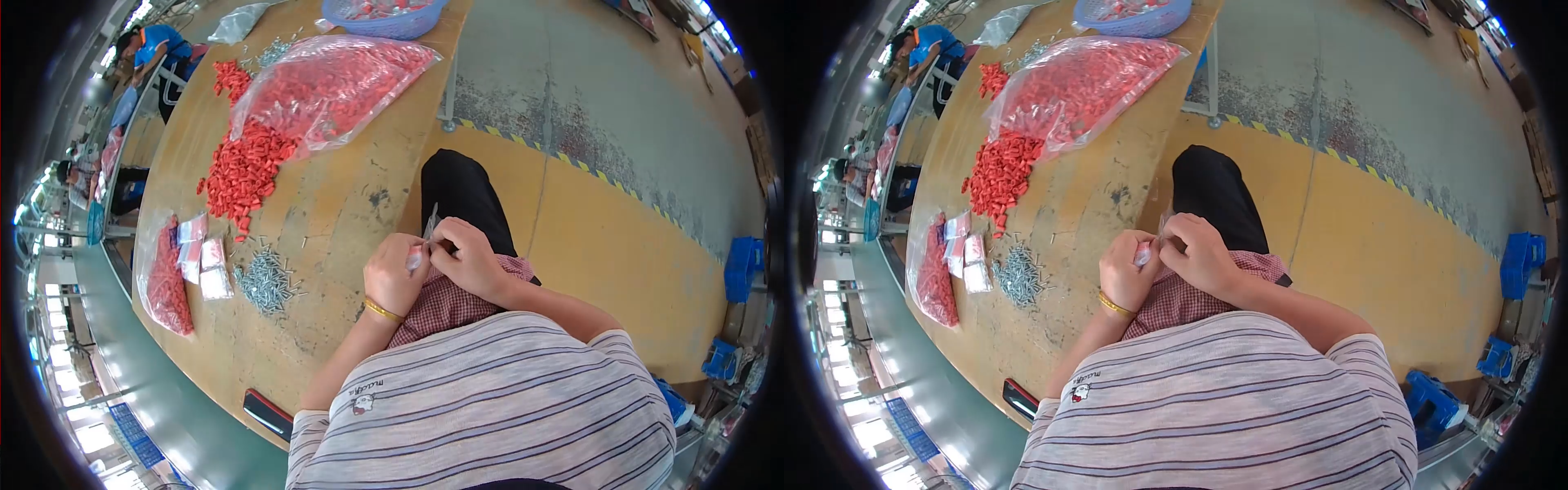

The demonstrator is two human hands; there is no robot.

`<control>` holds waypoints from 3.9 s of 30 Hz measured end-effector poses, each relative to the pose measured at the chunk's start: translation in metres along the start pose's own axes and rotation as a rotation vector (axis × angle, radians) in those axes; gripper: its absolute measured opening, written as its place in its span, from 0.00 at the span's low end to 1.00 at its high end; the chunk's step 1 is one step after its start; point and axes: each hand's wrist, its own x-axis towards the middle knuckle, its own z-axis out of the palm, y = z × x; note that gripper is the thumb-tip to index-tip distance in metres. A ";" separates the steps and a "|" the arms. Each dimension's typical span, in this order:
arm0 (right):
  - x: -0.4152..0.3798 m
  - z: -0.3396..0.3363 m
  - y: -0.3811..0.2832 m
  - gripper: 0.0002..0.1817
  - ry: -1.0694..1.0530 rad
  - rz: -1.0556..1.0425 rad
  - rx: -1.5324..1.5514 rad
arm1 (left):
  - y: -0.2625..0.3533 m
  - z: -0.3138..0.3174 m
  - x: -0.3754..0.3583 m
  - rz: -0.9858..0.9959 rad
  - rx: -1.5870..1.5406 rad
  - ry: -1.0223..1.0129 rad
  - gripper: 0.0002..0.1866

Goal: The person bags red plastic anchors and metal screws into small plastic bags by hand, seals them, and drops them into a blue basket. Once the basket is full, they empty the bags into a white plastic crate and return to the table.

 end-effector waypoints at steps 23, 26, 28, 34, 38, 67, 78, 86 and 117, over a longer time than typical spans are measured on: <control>0.049 0.051 -0.037 0.06 -0.274 -0.160 -0.111 | -0.030 -0.057 -0.022 -0.128 0.022 0.224 0.07; 0.059 0.063 -0.044 0.06 -0.371 -0.145 -0.001 | -0.032 -0.066 -0.031 -0.305 -0.061 0.287 0.07; 0.066 0.071 -0.051 0.06 -0.441 -0.167 0.043 | -0.033 -0.073 -0.036 -0.321 0.001 0.335 0.07; 0.073 0.093 -0.052 0.05 -0.559 -0.310 0.052 | -0.027 -0.088 -0.047 -0.397 0.030 0.432 0.07; 0.075 0.095 -0.049 0.07 -0.535 -0.358 0.084 | -0.025 -0.083 -0.047 -0.397 0.035 0.482 0.07; 0.123 0.028 0.006 0.03 -0.687 0.287 0.480 | 0.011 -0.030 0.017 -0.495 0.124 0.289 0.07; 0.154 0.099 -0.031 0.16 -0.870 -0.229 0.266 | -0.032 -0.094 -0.021 -0.416 0.039 0.349 0.05; 0.155 0.136 -0.063 0.10 -1.116 0.199 0.214 | -0.077 -0.133 -0.046 -0.426 -0.412 0.358 0.08; 0.373 0.159 0.042 0.34 -0.191 0.211 -0.652 | -0.083 -0.127 -0.053 -0.531 -0.531 0.385 0.05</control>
